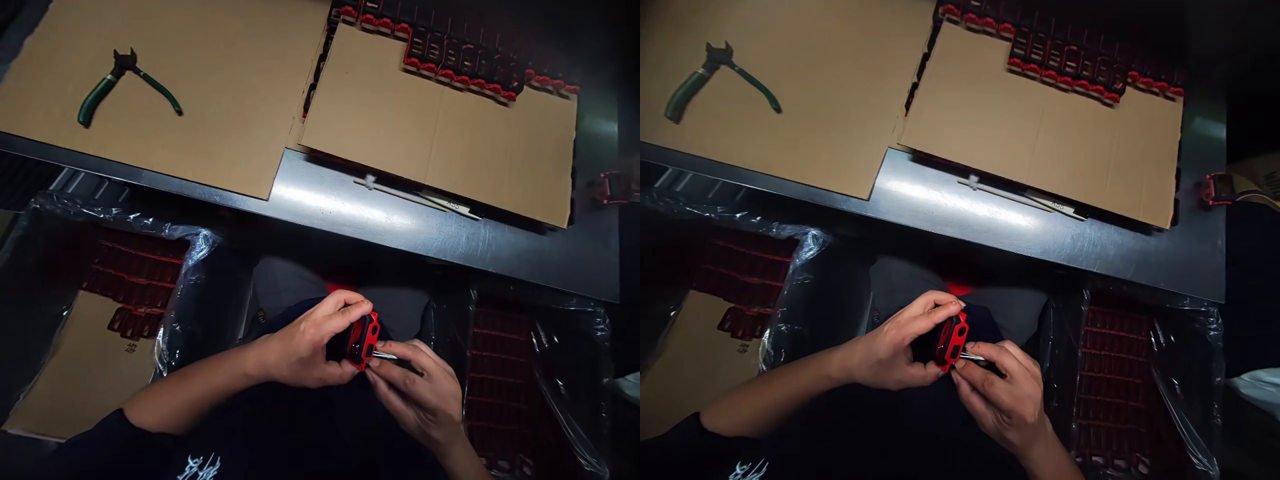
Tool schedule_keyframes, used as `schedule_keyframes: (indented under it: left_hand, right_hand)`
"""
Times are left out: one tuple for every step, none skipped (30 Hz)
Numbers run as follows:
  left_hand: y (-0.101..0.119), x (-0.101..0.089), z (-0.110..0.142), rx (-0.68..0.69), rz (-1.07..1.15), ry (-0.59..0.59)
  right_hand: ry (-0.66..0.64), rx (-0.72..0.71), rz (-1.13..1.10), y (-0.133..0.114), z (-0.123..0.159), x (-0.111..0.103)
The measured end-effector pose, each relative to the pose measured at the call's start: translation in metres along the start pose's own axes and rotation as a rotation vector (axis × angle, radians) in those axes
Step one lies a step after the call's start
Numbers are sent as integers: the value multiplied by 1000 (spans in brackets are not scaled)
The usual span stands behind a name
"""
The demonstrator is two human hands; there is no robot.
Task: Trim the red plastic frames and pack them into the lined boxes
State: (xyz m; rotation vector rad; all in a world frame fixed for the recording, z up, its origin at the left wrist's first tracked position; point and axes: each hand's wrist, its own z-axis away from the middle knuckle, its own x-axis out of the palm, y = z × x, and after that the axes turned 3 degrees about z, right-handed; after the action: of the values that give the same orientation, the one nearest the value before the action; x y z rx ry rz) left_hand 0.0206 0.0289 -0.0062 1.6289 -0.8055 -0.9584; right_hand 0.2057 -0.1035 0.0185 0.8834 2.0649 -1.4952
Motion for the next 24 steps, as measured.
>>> schedule_keyframes:
  left_hand:
    - [0,0,0,-10,-3,10]
    - [0,0,1,-20,-6,20]
    - [0,0,1,-29,-8,29]
    - [0,1,1,-36,-8,33]
    - [-1,1,2,-39,-6,34]
    - [-1,1,2,-42,-2,34]
    - [-2,1,3,-47,-1,42]
    - [-3,1,4,-56,-5,56]
    - [-4,0,4,-69,-14,73]
    - [-4,0,5,-86,-28,92]
    - [-5,-1,5,-101,-46,106]
    - [-5,-1,5,-111,-64,105]
    - [-5,-2,5,-111,-81,88]
    - [-5,-2,4,-105,-95,57]
    - [-4,-2,4,-95,-108,18]
    - [-4,-2,3,-86,-117,-25]
    - [-3,-3,2,-79,-122,-67]
    - [-3,-4,2,-78,-122,-100]
    - [-4,-5,2,-83,-113,-122]
    - [-4,-6,3,-103,-93,-128]
    - [-6,-7,3,-144,-51,-118]
    - [-7,-9,5,-207,25,-93]
    - [-9,-10,6,-287,147,-66]
    - [-10,-11,6,-370,302,-38]
  right_hand:
    - [-8,-5,11,0,-2,-1]
    - [-17,-6,15,-1,-3,-1]
    - [-26,-4,14,-1,-4,-1]
    - [-32,-2,11,-1,-5,0]
    - [-36,2,5,-1,-5,0]
    - [-35,9,-7,0,-5,1]
    - [-24,32,-26,2,-3,1]
    - [-2,92,-63,4,-1,2]
    - [37,193,-136,7,1,3]
    - [75,329,-259,11,3,3]
    - [102,482,-432,14,5,4]
    - [117,634,-638,18,7,5]
    - [107,762,-855,20,8,6]
    - [68,852,-1061,22,8,7]
    - [7,911,-1230,22,8,9]
    - [-64,959,-1350,21,7,11]
    - [-130,997,-1425,20,6,13]
    - [-194,1028,-1465,18,5,15]
    - [-242,1048,-1475,17,4,17]
    - [-262,1050,-1455,15,3,18]
    - [-256,1029,-1404,13,2,19]
    - [-230,983,-1321,12,1,20]
    - [-193,916,-1204,11,1,21]
    - [-153,830,-1058,10,0,22]
